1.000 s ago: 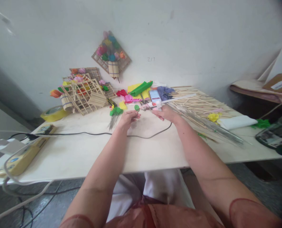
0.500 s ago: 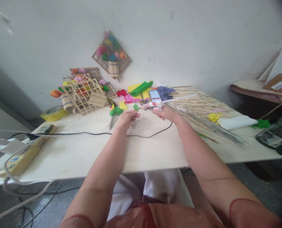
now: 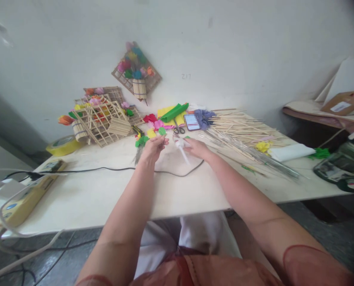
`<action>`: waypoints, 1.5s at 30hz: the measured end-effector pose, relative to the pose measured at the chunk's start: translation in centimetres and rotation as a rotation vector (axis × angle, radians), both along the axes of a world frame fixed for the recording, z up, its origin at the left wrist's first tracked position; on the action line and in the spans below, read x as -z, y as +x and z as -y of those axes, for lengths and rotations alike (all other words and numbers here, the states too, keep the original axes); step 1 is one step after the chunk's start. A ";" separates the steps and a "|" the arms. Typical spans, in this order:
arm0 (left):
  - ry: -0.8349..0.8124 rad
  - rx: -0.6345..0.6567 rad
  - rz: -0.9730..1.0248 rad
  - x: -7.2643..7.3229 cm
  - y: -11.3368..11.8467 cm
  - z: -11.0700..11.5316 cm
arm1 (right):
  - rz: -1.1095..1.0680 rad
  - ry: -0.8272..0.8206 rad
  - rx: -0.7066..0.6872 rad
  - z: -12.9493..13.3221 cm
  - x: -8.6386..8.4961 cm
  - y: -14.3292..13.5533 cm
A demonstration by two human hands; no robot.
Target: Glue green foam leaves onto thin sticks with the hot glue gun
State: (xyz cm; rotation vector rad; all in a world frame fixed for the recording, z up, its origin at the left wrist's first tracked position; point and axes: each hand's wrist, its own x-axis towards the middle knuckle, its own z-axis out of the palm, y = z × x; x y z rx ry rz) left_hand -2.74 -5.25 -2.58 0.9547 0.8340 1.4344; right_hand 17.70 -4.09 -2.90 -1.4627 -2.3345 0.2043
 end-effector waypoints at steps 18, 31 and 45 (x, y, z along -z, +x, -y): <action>0.048 0.151 -0.034 -0.5 1.2 0.8 | 0.166 0.099 0.015 -0.4 0.4 -1.0; 0.033 0.187 -0.079 0.1 1.3 0.5 | 0.170 -0.102 0.548 -3.2 0.5 6.8; 0.023 0.188 -0.077 0.6 1.2 0.2 | 0.373 0.010 0.470 -4.1 1.1 6.2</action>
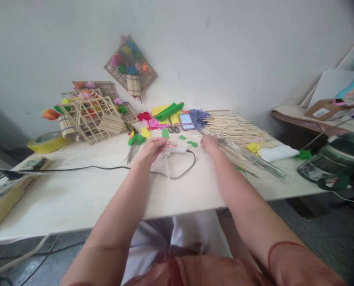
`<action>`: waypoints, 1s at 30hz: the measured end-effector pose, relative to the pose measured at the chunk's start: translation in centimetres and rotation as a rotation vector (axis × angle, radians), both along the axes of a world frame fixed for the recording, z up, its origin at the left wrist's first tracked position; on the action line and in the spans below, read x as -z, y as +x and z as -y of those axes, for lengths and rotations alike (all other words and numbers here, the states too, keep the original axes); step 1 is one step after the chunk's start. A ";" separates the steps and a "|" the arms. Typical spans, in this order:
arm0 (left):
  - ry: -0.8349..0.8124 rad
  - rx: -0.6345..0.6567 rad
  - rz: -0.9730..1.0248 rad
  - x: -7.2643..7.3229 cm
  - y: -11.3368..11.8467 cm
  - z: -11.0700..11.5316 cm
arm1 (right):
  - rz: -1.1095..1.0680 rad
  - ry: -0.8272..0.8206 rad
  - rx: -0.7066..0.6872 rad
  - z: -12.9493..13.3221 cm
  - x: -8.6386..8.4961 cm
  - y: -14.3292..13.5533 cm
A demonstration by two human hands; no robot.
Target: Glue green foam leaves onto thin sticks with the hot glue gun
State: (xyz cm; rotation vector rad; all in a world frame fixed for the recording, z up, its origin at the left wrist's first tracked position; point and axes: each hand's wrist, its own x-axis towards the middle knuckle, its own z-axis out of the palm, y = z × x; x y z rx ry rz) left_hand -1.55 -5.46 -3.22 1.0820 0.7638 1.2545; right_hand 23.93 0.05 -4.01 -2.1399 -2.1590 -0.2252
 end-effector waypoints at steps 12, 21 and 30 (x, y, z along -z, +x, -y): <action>-0.021 -0.007 0.003 -0.6 0.2 0.5 | -0.115 0.045 0.011 0.1 -0.6 0.7; -0.015 -0.001 0.008 -0.5 0.1 0.3 | -0.187 0.027 -0.048 0.3 -0.4 1.3; -0.004 0.013 0.012 -0.8 0.0 0.6 | -0.189 0.058 -0.084 0.3 -0.3 1.4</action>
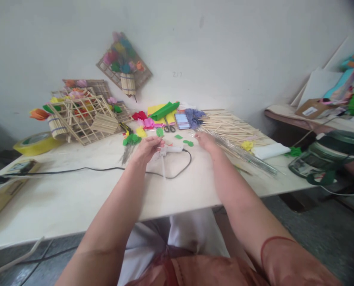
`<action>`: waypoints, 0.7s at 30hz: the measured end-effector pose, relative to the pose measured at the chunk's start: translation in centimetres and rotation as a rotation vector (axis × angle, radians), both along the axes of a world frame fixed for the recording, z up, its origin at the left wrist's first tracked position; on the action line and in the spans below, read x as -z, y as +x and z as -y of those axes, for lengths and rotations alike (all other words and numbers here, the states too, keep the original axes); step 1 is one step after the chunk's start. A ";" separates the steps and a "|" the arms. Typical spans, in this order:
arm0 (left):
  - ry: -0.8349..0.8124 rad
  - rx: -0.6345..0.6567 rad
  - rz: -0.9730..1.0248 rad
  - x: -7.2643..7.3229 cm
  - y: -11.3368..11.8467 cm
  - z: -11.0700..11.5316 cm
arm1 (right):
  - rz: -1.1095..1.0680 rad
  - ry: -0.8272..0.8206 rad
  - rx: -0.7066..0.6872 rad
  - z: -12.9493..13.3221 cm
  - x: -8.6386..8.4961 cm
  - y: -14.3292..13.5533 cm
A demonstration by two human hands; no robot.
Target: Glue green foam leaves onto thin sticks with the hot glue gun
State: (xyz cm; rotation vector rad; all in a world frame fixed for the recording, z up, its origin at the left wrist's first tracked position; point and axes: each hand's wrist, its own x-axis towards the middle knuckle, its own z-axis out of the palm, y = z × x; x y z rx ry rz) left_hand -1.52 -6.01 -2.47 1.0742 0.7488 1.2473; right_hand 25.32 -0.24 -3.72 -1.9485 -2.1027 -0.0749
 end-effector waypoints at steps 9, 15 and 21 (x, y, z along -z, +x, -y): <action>-0.032 -0.033 0.001 -0.3 0.1 0.2 | 0.093 0.086 -0.034 0.6 -0.5 -0.8; -0.008 -0.019 -0.008 -0.1 -0.1 0.2 | 0.156 0.079 -0.098 0.0 -0.2 -1.4; 0.000 -0.018 -0.014 0.1 -0.1 0.1 | 0.190 0.044 -0.048 -1.0 -0.2 0.9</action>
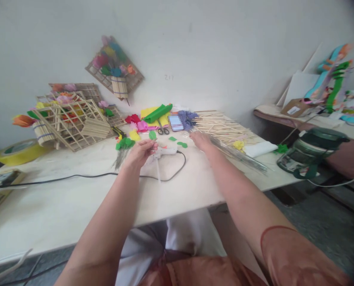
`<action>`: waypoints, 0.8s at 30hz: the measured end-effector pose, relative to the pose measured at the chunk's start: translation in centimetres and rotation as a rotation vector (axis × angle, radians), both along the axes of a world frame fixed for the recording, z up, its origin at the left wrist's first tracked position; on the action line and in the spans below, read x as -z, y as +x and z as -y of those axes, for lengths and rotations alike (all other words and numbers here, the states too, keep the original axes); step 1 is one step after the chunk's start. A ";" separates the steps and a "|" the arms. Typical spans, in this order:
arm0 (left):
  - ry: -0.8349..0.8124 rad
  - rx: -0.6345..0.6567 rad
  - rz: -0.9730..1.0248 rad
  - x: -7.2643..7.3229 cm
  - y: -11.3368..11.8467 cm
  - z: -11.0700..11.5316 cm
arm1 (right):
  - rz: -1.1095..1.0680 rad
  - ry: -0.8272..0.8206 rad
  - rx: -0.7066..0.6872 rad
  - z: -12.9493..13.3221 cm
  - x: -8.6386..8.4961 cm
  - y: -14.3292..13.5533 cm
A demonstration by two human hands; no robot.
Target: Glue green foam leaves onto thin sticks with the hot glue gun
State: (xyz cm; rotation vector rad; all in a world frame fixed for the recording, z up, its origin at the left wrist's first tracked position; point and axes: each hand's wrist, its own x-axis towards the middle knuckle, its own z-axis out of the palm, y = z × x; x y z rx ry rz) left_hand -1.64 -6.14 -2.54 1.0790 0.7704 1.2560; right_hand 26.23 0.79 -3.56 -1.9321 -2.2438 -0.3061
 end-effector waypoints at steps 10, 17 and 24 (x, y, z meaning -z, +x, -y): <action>-0.029 -0.012 0.003 0.3 0.0 -0.2 | -0.041 0.097 0.133 -2.2 -0.6 5.6; -0.049 -0.032 0.013 0.3 0.1 0.1 | -0.497 0.131 0.268 -5.8 -1.2 9.3; -0.072 -0.013 0.000 0.3 0.3 0.3 | -0.601 0.179 0.446 -6.3 -2.4 10.2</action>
